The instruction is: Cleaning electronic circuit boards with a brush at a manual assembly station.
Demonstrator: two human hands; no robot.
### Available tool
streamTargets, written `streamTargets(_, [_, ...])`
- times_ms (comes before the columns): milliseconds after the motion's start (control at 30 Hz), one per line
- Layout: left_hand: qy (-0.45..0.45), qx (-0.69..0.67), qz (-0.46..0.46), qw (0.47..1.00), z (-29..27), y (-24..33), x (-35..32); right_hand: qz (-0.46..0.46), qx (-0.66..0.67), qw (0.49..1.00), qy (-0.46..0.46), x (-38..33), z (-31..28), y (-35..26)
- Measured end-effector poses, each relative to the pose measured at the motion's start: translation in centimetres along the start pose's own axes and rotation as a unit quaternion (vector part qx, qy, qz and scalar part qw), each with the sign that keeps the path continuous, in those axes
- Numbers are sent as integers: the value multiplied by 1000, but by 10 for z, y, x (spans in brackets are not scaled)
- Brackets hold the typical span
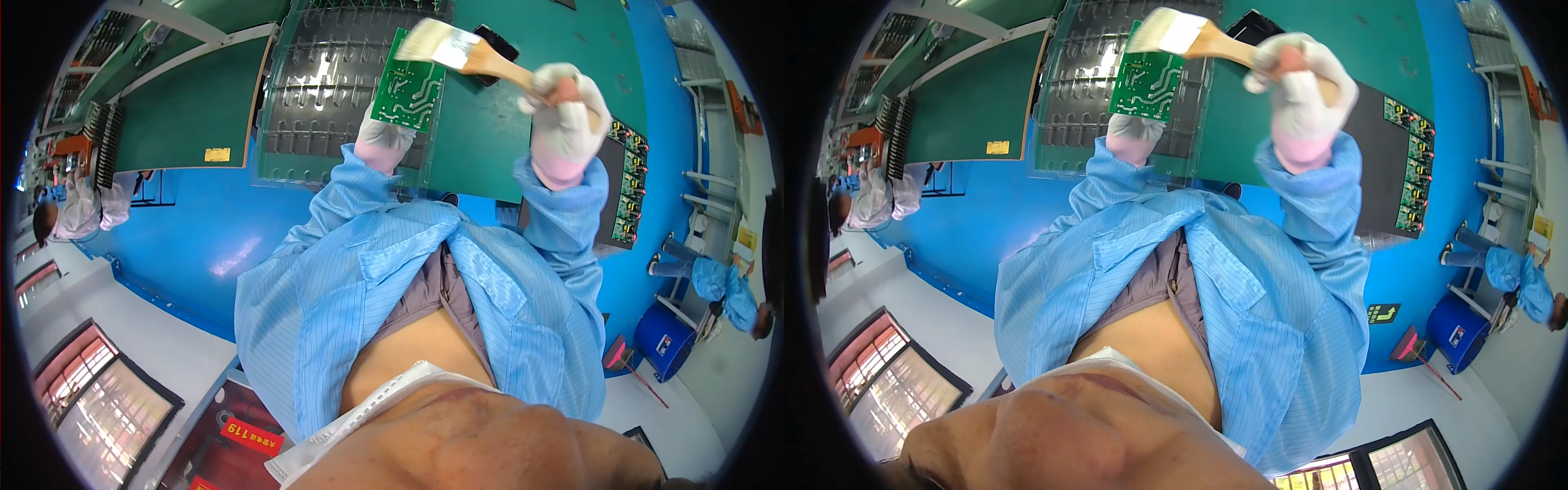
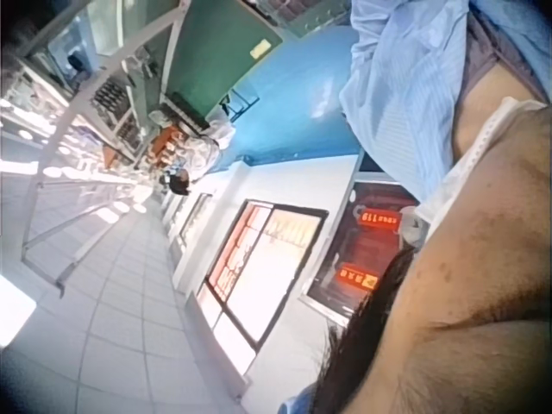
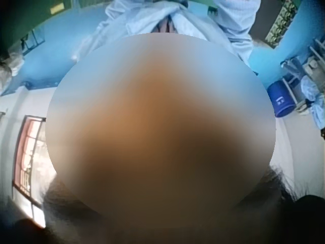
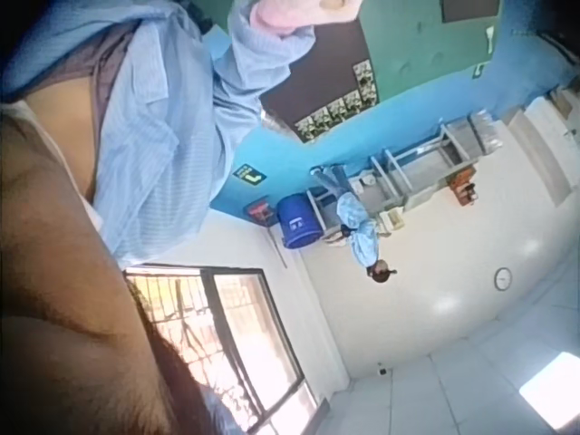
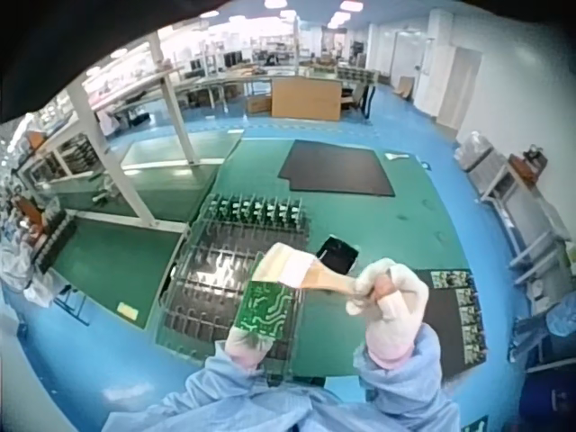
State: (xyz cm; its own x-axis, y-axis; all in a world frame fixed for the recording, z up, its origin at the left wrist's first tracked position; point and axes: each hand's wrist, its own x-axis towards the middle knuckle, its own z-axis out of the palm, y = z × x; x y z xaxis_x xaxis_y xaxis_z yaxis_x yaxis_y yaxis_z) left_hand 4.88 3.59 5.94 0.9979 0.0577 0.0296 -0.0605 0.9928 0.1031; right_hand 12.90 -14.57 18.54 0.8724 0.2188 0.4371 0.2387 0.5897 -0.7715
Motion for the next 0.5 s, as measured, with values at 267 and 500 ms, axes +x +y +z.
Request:
streamTargets(267, [40,25,44,998,10,3,-4,11,-41,998,-51,-12,-22,6])
streamTargets(500, [31,45,49,997,5,4,-5,4,-9,1000,19,-14,-4,5])
